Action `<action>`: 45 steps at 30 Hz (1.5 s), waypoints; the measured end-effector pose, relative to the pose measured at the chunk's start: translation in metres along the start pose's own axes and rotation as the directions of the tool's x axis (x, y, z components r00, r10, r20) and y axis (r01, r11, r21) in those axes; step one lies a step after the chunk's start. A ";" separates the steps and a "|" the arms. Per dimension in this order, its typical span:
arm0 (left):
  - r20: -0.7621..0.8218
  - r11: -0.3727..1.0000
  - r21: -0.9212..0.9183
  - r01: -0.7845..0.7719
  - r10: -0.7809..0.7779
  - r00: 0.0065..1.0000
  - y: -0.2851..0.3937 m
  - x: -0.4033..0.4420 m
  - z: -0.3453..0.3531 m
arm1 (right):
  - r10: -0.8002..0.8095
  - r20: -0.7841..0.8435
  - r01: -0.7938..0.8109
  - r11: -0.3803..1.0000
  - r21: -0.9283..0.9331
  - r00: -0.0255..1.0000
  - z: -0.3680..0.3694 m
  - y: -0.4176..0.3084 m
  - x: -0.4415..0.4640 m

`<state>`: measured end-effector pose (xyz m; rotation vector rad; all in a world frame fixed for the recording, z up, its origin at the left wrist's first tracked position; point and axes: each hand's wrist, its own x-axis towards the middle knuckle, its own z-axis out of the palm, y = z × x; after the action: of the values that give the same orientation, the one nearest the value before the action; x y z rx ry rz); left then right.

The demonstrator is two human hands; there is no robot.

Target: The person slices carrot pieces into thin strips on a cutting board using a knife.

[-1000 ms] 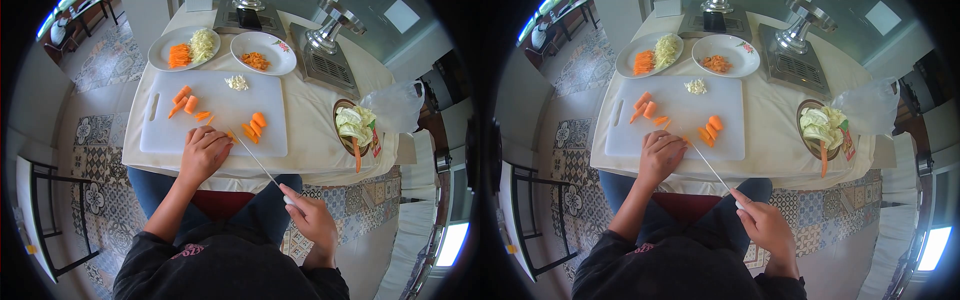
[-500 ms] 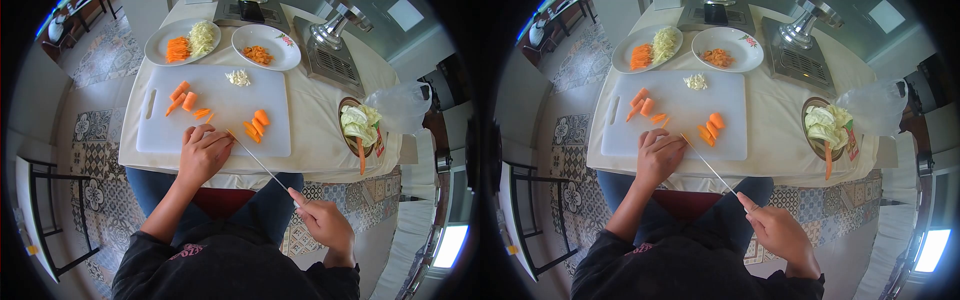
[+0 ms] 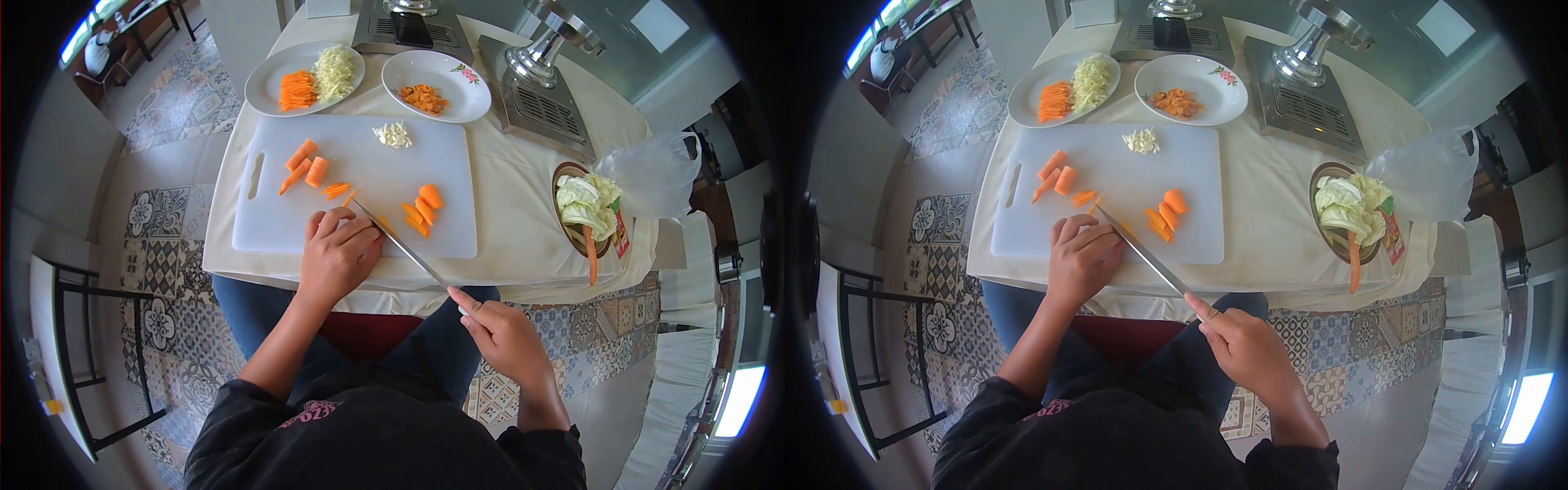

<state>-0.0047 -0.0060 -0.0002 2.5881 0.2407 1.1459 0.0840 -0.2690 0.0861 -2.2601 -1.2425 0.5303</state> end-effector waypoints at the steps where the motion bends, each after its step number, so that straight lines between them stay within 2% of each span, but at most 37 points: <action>1: 0.000 1.000 -0.001 0.002 -0.002 1.000 0.001 -0.001 0.000 | 0.008 -0.004 -0.008 1.000 -0.016 1.000 0.000 0.000 -0.003; 4: -0.013 1.000 0.004 0.001 -0.001 1.000 0.000 -0.001 0.001 | 0.051 0.016 -0.051 0.998 0.045 0.999 -0.004 -0.001 -0.009; 10: 0.007 0.997 -0.063 0.033 -0.033 0.999 -0.003 -0.001 -0.001 | 0.063 -0.055 -0.048 0.971 0.236 0.997 -0.001 -0.001 -0.012; 13: 0.008 0.991 -0.108 0.084 -0.083 0.996 -0.004 0.000 -0.003 | 0.126 -0.015 -0.118 0.964 0.239 0.992 -0.004 -0.003 -0.016; 16: 0.010 0.994 -0.064 0.084 -0.083 0.996 -0.003 0.002 -0.002 | 0.111 -0.079 -0.087 0.961 0.261 0.991 0.001 0.004 -0.021; 19: 0.090 0.999 0.008 0.040 -0.040 0.995 0.005 0.011 -0.008 | 0.156 -0.101 -0.118 0.945 0.306 0.983 0.000 0.006 -0.029; 22: 0.145 0.999 -0.047 -0.015 0.021 0.989 -0.004 0.009 -0.004 | 0.195 -0.119 -0.144 0.929 0.341 0.974 0.000 0.011 -0.036; 25: 0.168 0.998 -0.014 -0.058 0.059 0.984 -0.010 0.010 -0.008 | 0.217 -0.115 -0.161 0.916 0.366 0.969 -0.001 0.011 -0.042; 31: 0.098 0.995 0.076 0.065 -0.073 0.993 -0.013 0.013 -0.010 | 0.223 -0.114 -0.164 0.908 0.385 0.968 0.004 0.011 -0.047; 34: -0.006 0.962 0.231 0.146 -0.149 0.989 -0.017 0.014 -0.003 | 0.232 -0.111 -0.169 0.898 0.406 0.966 0.006 0.010 -0.047; 37: -0.062 0.926 0.298 0.233 -0.225 0.972 -0.026 0.017 -0.003 | 0.268 -0.089 -0.207 0.881 0.426 0.959 0.004 0.007 -0.049; 41: -0.100 0.916 0.304 0.263 -0.243 0.965 -0.041 0.021 -0.008 | 0.250 -0.132 -0.177 0.895 0.410 0.959 0.002 0.012 -0.053; 45: -0.088 0.943 0.256 0.211 -0.194 0.977 -0.040 0.020 -0.009 | 0.253 -0.158 -0.175 0.904 0.389 0.954 0.000 0.013 -0.056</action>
<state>0.0010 0.0388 0.0061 2.6740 0.7026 1.1887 0.0646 -0.3230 0.0833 -2.0719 -0.7214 0.5441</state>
